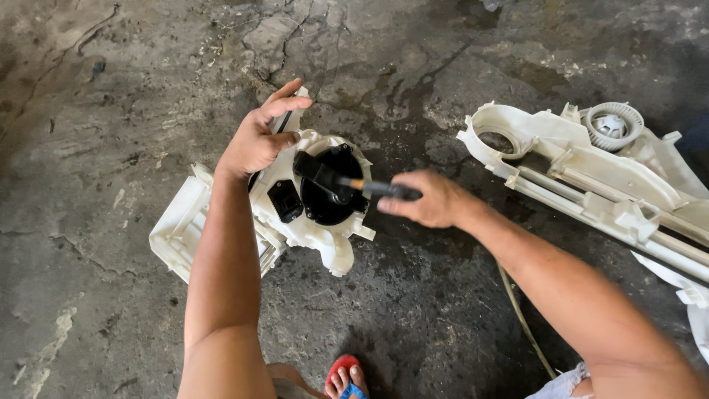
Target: The person uses a handheld air blower to clean dust and debris from disassembled white plastic appliance parts on a concrete floor. They rotate and reposition the parts to reach different surfaces and crevices, then set the cleaned pieces aside.
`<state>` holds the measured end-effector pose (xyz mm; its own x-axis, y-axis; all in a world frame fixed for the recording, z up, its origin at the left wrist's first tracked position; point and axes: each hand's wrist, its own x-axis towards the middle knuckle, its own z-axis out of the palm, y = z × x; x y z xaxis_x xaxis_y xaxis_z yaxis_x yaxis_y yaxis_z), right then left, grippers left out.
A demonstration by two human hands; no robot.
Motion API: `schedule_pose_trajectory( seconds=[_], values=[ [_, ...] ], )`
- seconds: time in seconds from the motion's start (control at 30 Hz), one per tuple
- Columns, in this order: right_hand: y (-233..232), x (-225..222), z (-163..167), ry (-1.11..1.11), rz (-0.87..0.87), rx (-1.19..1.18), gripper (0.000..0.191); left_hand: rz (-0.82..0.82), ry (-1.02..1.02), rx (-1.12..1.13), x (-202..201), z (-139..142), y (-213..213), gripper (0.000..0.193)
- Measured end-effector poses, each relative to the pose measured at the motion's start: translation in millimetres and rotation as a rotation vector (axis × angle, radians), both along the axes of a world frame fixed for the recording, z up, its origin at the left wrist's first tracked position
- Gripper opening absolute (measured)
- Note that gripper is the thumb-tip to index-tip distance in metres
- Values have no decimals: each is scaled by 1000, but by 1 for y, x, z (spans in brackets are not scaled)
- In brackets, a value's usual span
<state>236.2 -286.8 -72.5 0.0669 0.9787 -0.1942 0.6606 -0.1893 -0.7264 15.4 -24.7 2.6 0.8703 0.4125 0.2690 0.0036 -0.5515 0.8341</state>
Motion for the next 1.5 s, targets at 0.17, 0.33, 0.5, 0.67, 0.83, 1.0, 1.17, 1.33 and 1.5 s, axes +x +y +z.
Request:
schedule_pose_trajectory(
  seconds=[0.17, 0.33, 0.5, 0.67, 0.83, 1.0, 1.17, 1.33, 1.5],
  values=[
    [0, 18, -2, -158, -185, 5, 53, 2, -11, -22, -2, -2, 4, 69],
    [-5, 31, -11, -219, -154, -220, 56, 17, -60, -29, -6, -4, 10, 67],
    [-8, 34, -23, -265, -133, -291, 58, 51, -71, -70, -8, -5, 12, 66],
    [-6, 36, -31, -269, -71, -264, 56, 54, -47, -28, -6, -4, 9, 66],
    [-11, 28, -27, -208, -17, -462, 51, 36, -31, -4, 0, -4, 8, 66],
    [-23, 15, 6, -41, 81, -501, 44, 30, -42, 32, 4, -7, 9, 66],
    [-31, 0, 44, 50, 142, -388, 42, 41, -10, 1, 12, -7, 6, 67],
    [-36, -17, 57, -16, 189, -208, 44, 21, 4, 23, 24, -4, -7, 66],
    [-40, -20, 68, -20, 135, -195, 40, 48, 76, 93, 38, -1, -22, 68]
  ],
)
